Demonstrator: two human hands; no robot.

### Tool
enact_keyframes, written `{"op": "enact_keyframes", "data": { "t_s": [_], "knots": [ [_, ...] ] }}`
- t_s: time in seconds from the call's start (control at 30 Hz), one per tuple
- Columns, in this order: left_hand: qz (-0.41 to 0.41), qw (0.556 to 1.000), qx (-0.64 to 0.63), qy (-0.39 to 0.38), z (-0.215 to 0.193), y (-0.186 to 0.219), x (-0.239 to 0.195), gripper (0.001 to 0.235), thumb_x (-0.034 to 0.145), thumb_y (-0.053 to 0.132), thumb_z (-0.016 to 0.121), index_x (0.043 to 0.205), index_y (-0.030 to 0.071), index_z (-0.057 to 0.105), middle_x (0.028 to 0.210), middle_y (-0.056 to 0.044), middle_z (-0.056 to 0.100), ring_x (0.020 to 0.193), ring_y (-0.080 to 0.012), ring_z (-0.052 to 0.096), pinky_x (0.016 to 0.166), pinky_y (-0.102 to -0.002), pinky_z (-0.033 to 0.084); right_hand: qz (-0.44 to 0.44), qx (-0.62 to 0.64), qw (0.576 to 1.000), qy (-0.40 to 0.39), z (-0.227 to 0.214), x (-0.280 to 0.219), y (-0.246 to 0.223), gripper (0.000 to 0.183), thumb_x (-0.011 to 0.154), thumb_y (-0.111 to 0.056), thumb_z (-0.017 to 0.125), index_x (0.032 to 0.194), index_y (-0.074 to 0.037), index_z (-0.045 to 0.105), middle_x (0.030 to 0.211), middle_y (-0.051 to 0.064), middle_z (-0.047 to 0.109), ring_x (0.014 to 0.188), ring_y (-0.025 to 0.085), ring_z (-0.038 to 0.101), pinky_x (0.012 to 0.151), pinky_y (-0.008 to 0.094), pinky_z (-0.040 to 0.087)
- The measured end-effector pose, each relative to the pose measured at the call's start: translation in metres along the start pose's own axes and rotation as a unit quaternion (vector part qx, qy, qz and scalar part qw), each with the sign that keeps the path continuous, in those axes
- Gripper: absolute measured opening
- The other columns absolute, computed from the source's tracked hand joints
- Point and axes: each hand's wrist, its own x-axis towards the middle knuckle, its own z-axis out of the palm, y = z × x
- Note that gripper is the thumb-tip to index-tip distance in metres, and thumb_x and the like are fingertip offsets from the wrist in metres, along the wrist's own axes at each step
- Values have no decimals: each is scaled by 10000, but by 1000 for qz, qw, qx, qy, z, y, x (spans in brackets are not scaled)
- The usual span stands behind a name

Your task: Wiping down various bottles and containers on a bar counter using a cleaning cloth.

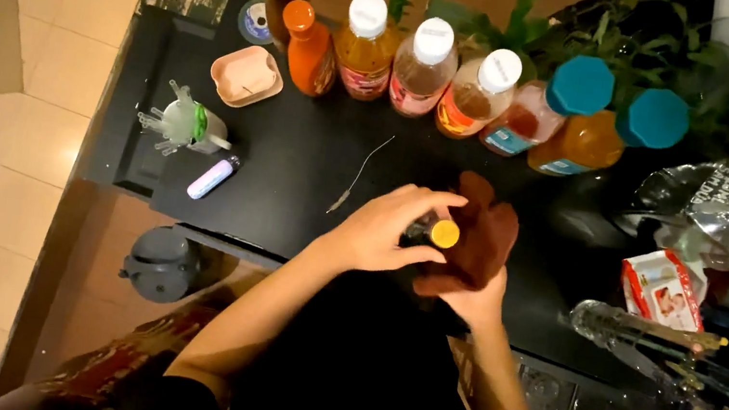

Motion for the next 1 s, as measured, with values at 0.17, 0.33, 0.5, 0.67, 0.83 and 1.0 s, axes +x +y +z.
{"op": "enact_keyframes", "data": {
  "t_s": [0.17, 0.33, 0.5, 0.67, 0.83, 1.0],
  "knots": [
    [-16, 999, 23, 38, 19, -74, -38, 554, 912, 125, 741, 1419, 82, 521, 1259, -143, 633, 1147, -336, 638, 1008, -409, 525, -18, -308, 951, -3, -30, -3, 43, 835, 628, -379, 959, 1280, -70, 539, 1261, 36, 559, 1166, 239, 579, 1023, 397, 471],
    [5, 993, 113, 45, 56, -139, -67, 730, 805, 46, 675, 1494, 38, 433, 1414, -201, 581, 1297, -405, 572, 1105, -459, 489, -11, -555, 832, -16, -41, -15, 91, 870, 409, -356, 1069, 1097, -146, 580, 1064, 88, 567, 1030, 275, 566, 919, 385, 477],
    [-44, 986, 160, 2, 76, -167, -77, 925, 739, 224, 808, 1510, 1, 350, 1379, -223, 553, 1270, -405, 528, 1042, -484, 413, 11, -272, 962, 15, -58, -45, 148, 947, 634, -356, 1023, 1304, -75, 417, 1277, 54, 588, 1166, 190, 612, 1041, 346, 488],
    [-19, 985, 170, -6, 65, -175, -74, 845, 801, 277, 798, 1506, 44, 397, 1374, -164, 580, 1280, -344, 546, 1070, -458, 387, 72, -384, 920, 37, -69, -63, 177, 947, 575, -291, 1046, 1289, -76, 463, 1229, 78, 560, 1134, 211, 600, 992, 360, 503],
    [-23, 983, 183, -23, 67, -186, -73, 772, 825, 303, 795, 1470, 63, 445, 1328, -148, 598, 1257, -323, 553, 1070, -452, 380, 64, -397, 915, 21, -60, -51, 149, 1012, 567, -301, 1024, 1316, -49, 392, 1258, 79, 543, 1164, 218, 570, 1024, 386, 459],
    [-21, 987, 161, 8, 67, -189, -70, 678, 822, 308, 801, 1388, 73, 511, 1306, -122, 620, 1264, -302, 561, 1059, -434, 391, -32, -399, 912, 89, -30, -35, 114, 1005, 559, -342, 1026, 1261, -68, 360, 1223, 60, 494, 1110, 214, 541, 1027, 375, 426]
  ]
}}
